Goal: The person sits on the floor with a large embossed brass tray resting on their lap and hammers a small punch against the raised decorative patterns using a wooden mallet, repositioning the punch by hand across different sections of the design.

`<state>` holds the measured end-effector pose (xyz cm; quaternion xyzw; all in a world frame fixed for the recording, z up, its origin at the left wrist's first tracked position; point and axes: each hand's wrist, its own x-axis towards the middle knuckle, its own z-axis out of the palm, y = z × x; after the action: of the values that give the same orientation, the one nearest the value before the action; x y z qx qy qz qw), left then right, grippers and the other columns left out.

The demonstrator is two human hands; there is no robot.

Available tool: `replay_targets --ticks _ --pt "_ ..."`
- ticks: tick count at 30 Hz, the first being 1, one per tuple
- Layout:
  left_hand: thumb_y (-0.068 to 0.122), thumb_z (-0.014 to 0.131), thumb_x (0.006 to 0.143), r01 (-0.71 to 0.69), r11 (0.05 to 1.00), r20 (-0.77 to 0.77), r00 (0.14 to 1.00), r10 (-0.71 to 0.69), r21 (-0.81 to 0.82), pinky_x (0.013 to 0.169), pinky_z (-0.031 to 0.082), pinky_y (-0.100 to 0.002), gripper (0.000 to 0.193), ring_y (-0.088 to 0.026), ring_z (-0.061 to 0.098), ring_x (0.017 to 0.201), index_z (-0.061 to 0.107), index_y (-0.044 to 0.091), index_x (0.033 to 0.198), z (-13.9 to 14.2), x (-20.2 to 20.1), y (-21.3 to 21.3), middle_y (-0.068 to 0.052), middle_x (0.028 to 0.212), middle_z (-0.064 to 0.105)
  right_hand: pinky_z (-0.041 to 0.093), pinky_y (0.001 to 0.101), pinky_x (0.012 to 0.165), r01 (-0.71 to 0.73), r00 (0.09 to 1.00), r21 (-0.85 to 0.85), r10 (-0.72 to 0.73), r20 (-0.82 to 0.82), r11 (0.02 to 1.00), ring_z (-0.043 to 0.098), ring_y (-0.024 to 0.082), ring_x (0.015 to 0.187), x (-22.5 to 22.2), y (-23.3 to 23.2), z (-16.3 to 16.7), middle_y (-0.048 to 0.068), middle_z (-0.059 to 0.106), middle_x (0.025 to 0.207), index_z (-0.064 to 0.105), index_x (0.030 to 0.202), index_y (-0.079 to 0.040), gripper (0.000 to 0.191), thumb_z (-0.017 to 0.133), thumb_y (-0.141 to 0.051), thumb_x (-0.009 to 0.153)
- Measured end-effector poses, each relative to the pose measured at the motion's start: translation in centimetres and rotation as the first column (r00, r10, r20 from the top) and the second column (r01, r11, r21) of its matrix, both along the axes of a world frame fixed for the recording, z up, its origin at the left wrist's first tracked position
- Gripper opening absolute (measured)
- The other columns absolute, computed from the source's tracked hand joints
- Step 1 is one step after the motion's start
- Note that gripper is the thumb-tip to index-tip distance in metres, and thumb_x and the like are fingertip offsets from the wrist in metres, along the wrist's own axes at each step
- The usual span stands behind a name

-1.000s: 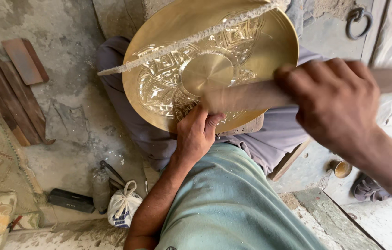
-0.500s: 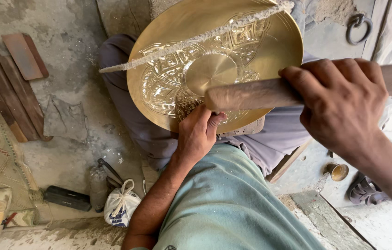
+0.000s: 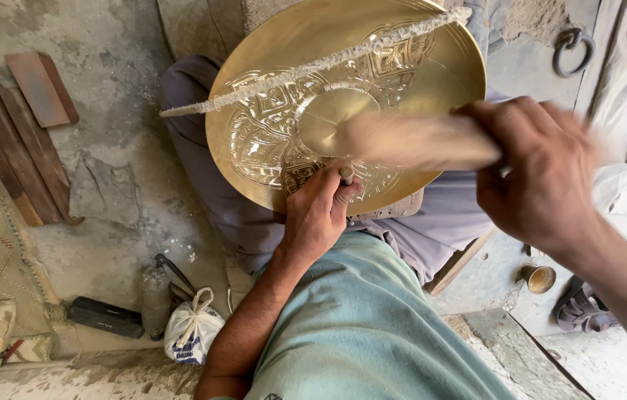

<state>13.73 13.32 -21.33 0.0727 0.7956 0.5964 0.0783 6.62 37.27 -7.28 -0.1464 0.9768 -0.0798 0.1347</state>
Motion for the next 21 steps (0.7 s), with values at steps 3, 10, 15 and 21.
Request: replay_targets --ticks 3,10,15,21 --pt "0.017 0.065 0.105 0.001 1.0 0.0 1.0 -0.001 0.012 0.076 0.059 -0.038 0.021 -0.027 0.074 0.092 0.058 0.006 0.121 0.1 -0.1 0.0 -0.009 0.1 0.071 0.054 0.0334 0.082 0.155 0.988 -0.288 -0.149 0.043 0.945 0.066 0.022 0.094 0.1 -0.3 -0.1 0.014 0.068 0.105 0.062 0.12 0.001 0.035 0.06 0.005 0.086" --pt "0.018 0.064 0.106 0.01 1.0 -0.04 0.999 -0.011 -0.027 0.076 0.059 -0.039 0.019 -0.029 0.074 0.093 0.059 0.006 0.12 -0.1 -0.1 0.0 -0.01 0.102 0.071 0.058 0.0354 0.079 0.21 0.978 -0.195 -0.206 0.042 0.958 0.068 0.018 0.09 -0.1 -0.9 1.0 0.004 0.069 0.106 0.056 0.128 -0.011 0.045 0.067 -0.002 0.085" --pt "0.019 0.064 0.105 -0.004 1.0 -0.006 1.0 0.004 -0.002 0.076 0.06 -0.038 0.022 -0.028 0.075 0.092 0.059 0.005 0.122 -0.1 0.0 0.0 -0.009 0.101 0.071 0.057 0.0351 0.087 0.372 0.926 -0.448 -0.292 0.24 0.813 0.066 0.017 0.102 0.0 -0.6 1.0 0.001 0.065 0.116 0.051 0.133 -0.009 0.046 0.064 -0.004 0.09" --pt "0.016 0.063 0.107 0.0 0.999 -0.01 1.0 0.0 0.032 0.079 0.062 -0.037 0.02 -0.026 0.075 0.096 0.058 0.005 0.123 0.2 -0.1 0.0 -0.009 0.105 0.071 0.055 0.0412 0.084 0.131 0.991 -0.261 -0.13 0.022 0.956 0.065 0.027 0.097 0.8 0.6 0.3 0.015 0.067 0.107 0.06 0.123 0.0 0.045 0.065 0.011 0.079"
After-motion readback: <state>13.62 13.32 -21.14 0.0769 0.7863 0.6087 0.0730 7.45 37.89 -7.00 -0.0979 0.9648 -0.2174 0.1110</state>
